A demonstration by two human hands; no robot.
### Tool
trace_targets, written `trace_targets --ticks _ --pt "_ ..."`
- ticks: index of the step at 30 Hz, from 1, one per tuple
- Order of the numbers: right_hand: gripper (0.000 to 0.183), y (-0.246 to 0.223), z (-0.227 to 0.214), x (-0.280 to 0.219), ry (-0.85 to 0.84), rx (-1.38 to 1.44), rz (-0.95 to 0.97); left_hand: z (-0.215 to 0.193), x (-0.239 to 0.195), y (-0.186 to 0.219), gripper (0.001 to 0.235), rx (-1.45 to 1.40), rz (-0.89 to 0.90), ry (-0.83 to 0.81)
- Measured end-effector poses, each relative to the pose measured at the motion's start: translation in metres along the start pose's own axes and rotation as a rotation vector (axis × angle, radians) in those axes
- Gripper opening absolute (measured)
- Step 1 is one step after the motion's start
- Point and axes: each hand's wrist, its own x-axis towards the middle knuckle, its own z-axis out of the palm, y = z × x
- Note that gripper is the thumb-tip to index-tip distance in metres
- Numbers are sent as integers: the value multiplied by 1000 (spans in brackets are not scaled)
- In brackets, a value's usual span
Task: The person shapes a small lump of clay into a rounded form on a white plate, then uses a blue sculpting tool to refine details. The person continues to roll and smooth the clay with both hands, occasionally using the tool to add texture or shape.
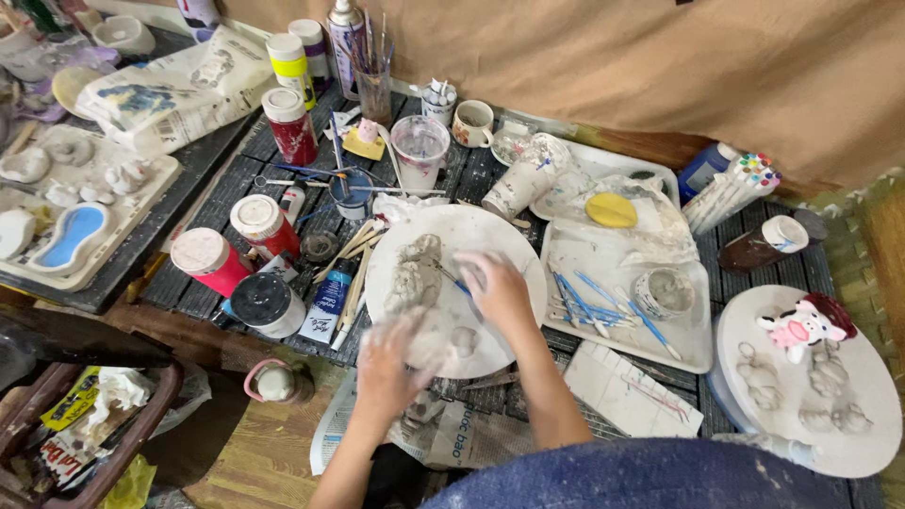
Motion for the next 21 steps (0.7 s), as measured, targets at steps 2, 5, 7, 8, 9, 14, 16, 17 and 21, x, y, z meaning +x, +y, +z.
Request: trace_targets --ticks 2,5,7,8,9,14,16,17,21 --pt "27 -1 10 30 58 -30 -98 0 9 -8 90 9 -107 101" --pt "24 -2 16 56 -70 74 -111 4 29 -17 98 -11 -147 131" --pt "21 -2 17 59 -130 104 34 6 36 -17 100 -61 -148 83" --pt "20 -2 17 60 -160 118 105 8 38 -17 99 -98 -156 46" --pt "18 -2 16 60 -130 89 23 11 38 -14 97 -136 -171 12" --pt "13 -3 23 56 -80 -35 -90 10 38 -16 93 -279 -157 19" --pt "14 -1 27 54 -57 -68 -135 10 34 -15 93 -300 -147 38" --pt "15 -1 28 55 -39 -87 -157 10 35 -14 93 -292 -140 43" --pt "20 2 21 55 -113 209 -1 9 38 -13 93 -271 -113 81"
